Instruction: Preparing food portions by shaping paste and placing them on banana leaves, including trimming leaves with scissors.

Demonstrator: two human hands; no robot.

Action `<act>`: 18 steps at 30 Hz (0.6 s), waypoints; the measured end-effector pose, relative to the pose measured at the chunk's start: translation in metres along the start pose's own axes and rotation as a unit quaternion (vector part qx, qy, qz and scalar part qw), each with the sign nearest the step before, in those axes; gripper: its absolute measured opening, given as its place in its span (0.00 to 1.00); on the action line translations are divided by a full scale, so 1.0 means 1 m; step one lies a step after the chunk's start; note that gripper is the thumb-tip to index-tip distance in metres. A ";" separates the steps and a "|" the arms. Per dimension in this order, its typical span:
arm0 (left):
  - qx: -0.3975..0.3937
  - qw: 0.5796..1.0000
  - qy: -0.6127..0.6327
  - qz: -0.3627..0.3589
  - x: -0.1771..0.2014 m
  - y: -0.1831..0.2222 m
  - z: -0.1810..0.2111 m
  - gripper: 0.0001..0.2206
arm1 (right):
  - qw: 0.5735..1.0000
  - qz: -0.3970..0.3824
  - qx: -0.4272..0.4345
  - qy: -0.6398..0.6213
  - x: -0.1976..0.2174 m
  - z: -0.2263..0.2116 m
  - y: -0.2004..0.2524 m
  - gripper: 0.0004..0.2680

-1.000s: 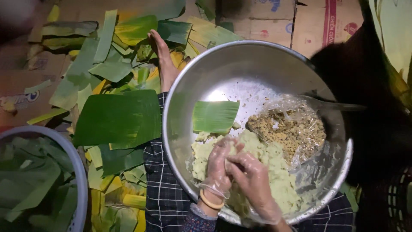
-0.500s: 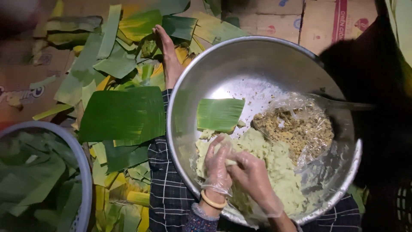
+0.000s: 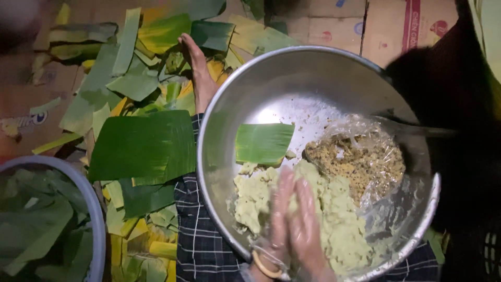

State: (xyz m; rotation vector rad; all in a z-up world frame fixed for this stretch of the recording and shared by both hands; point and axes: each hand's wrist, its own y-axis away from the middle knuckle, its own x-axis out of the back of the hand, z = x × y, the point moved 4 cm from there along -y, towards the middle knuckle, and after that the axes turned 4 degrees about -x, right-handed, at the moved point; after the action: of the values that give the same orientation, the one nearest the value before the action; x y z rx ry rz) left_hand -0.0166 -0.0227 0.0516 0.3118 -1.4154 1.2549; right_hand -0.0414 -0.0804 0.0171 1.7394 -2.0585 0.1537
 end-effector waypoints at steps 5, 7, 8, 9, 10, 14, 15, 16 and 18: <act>0.079 0.573 0.815 0.041 -0.064 0.002 -0.015 0.26 | 0.906 0.103 -0.017 -0.411 -0.002 0.019 0.010 0.22; 0.111 0.508 0.854 -0.015 -0.082 -0.003 -0.019 0.29 | 0.943 0.118 -0.123 -0.285 0.033 0.020 0.001 0.19; 0.140 0.437 0.886 -0.069 -0.092 -0.005 -0.018 0.33 | 0.955 0.125 -0.225 -0.149 0.052 0.023 -0.001 0.18; 0.140 0.436 0.886 -0.069 -0.087 -0.041 -0.034 0.33 | 0.955 0.126 -0.225 -0.149 0.054 0.036 0.003 0.18; 0.230 0.591 0.765 -0.110 -0.089 -0.074 -0.054 0.25 | 0.954 0.122 -0.243 -0.126 0.057 0.049 0.007 0.16; 0.165 0.917 0.173 -0.321 -0.173 -0.125 -0.130 0.30 | 0.760 0.137 -0.354 -0.528 0.025 0.079 0.025 0.13; 0.162 0.917 0.173 -0.320 -0.184 -0.128 -0.138 0.30 | 0.760 0.139 -0.351 -0.529 0.028 0.085 0.027 0.13; 0.139 0.906 0.072 -0.394 -0.197 -0.128 -0.147 0.29 | 0.898 0.074 -0.242 -0.360 0.035 0.083 0.023 0.11; 0.112 0.880 -0.033 -0.460 -0.212 -0.132 -0.158 0.33 | 0.979 0.007 -0.116 -0.170 0.038 0.074 0.016 0.11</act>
State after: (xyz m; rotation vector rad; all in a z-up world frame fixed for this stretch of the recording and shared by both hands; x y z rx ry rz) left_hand 0.2379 -0.0446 -0.0979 1.0565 -0.9495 0.5981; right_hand -0.0804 -0.1383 -0.0310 1.6962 -2.2176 -0.3908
